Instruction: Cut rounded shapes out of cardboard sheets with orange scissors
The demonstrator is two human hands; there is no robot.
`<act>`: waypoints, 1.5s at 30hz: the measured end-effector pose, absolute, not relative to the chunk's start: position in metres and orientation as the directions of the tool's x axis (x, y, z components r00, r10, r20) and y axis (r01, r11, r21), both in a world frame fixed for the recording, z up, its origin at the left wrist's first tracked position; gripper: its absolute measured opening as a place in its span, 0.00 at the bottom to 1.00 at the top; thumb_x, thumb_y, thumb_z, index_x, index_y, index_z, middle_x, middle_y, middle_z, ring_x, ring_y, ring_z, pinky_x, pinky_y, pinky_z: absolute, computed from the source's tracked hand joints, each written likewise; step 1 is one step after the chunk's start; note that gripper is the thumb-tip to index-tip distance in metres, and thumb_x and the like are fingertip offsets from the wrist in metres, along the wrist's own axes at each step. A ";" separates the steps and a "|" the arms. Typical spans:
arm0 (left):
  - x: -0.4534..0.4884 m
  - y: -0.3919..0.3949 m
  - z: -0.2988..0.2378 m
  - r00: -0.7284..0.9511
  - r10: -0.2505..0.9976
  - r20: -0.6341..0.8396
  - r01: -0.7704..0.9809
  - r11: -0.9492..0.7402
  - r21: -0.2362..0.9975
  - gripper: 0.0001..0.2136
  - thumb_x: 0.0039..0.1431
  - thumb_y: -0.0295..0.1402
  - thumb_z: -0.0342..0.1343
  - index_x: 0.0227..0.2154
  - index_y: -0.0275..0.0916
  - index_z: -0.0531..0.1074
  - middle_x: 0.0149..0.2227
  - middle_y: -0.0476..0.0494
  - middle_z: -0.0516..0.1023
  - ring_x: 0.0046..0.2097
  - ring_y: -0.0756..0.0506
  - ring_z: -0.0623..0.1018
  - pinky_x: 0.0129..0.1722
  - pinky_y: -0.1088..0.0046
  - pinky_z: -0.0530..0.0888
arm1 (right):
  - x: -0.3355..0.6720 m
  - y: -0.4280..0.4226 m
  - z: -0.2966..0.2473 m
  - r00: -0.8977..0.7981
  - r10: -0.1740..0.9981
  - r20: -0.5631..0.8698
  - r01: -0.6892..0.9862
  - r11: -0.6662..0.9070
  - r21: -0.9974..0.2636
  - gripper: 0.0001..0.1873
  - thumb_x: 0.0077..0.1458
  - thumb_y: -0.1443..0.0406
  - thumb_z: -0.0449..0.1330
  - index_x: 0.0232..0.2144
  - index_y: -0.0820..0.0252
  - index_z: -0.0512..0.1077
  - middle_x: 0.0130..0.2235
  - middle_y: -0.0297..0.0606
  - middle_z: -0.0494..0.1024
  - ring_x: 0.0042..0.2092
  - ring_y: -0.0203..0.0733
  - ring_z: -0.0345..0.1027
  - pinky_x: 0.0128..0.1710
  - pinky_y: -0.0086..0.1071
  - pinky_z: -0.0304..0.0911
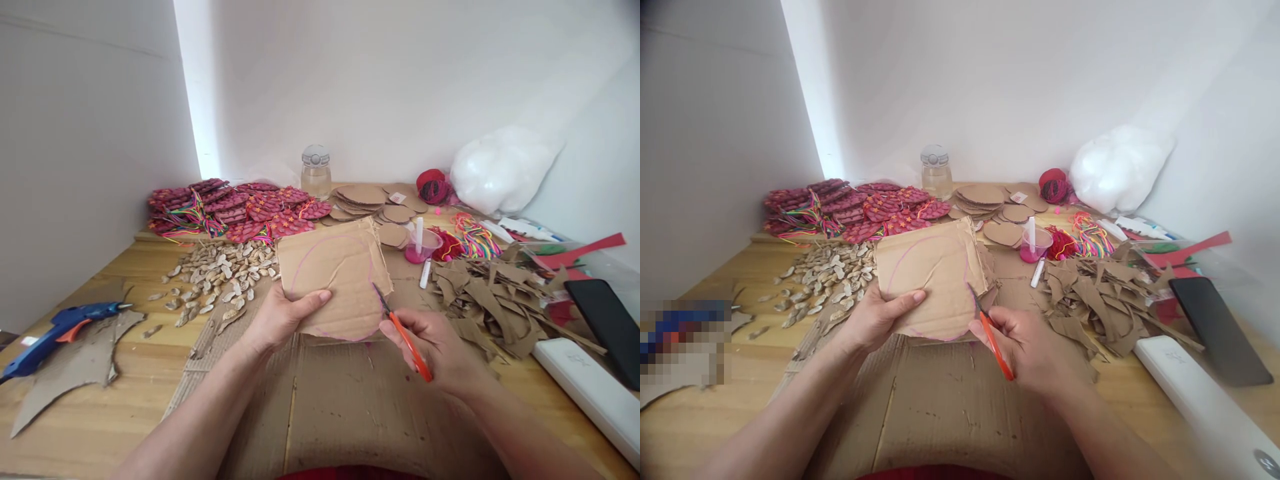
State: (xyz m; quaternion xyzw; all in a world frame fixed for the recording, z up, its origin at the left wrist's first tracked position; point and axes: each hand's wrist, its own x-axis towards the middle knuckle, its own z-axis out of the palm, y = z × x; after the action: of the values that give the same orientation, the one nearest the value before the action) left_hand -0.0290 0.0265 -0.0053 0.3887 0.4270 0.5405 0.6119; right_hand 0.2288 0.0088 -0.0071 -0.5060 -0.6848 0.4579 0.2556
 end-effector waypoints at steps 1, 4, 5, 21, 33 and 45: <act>-0.029 0.027 -0.006 0.050 0.993 -0.104 -0.328 0.115 0.937 0.27 0.47 0.33 0.72 0.51 0.34 0.76 0.47 0.38 0.83 0.44 0.43 0.83 0.47 0.68 0.78 | 0.229 0.009 -0.007 -0.367 0.922 -0.127 0.452 0.058 -0.890 0.23 0.65 0.51 0.55 0.22 0.56 0.59 0.19 0.26 0.61 0.22 0.32 0.53 0.22 0.29 0.45; -0.030 0.028 -0.007 0.045 0.994 -0.103 -0.317 0.111 0.942 0.29 0.46 0.33 0.72 0.53 0.34 0.75 0.47 0.38 0.83 0.44 0.42 0.82 0.47 0.68 0.78 | 0.230 0.010 -0.008 -0.419 0.894 -0.160 0.379 0.012 -0.925 0.22 0.65 0.50 0.55 0.24 0.56 0.60 0.20 0.26 0.61 0.22 0.33 0.53 0.23 0.29 0.47; -0.029 0.028 -0.007 0.047 0.994 -0.099 -0.313 0.109 0.944 0.29 0.46 0.33 0.73 0.53 0.34 0.75 0.48 0.38 0.83 0.45 0.42 0.82 0.47 0.67 0.78 | 0.229 0.010 -0.009 -0.440 0.883 -0.161 0.339 -0.003 -0.941 0.22 0.65 0.50 0.55 0.25 0.56 0.60 0.20 0.26 0.61 0.22 0.33 0.53 0.23 0.29 0.47; -0.026 0.027 -0.003 0.066 0.990 -0.125 -0.316 0.139 0.938 0.29 0.45 0.35 0.72 0.51 0.31 0.75 0.49 0.32 0.82 0.48 0.37 0.82 0.49 0.61 0.78 | 0.225 0.009 -0.007 -0.482 0.854 -0.197 0.282 -0.062 -0.958 0.24 0.65 0.48 0.54 0.24 0.56 0.57 0.21 0.26 0.59 0.23 0.32 0.50 0.23 0.28 0.46; -0.024 0.027 0.000 0.059 0.988 -0.140 -0.339 0.152 0.929 0.30 0.43 0.36 0.73 0.50 0.31 0.76 0.48 0.32 0.82 0.47 0.36 0.82 0.48 0.61 0.78 | 0.225 0.008 -0.008 -0.398 0.900 -0.176 0.357 -0.025 -0.934 0.25 0.63 0.47 0.56 0.23 0.55 0.57 0.20 0.25 0.57 0.21 0.32 0.48 0.20 0.28 0.46; -0.025 0.028 -0.001 0.040 0.991 -0.128 -0.325 0.134 0.936 0.31 0.42 0.37 0.73 0.51 0.32 0.76 0.49 0.32 0.82 0.49 0.34 0.81 0.50 0.58 0.77 | 0.225 0.011 -0.009 -0.445 0.882 -0.155 0.301 -0.015 -0.954 0.24 0.62 0.47 0.56 0.25 0.57 0.62 0.20 0.27 0.65 0.22 0.33 0.55 0.23 0.28 0.51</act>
State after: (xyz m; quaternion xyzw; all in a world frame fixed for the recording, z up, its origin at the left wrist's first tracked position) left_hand -0.0247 0.0281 -0.0008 0.3804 0.4377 0.5371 0.6126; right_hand 0.2253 0.0111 -0.0095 -0.4550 -0.6496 0.5483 0.2650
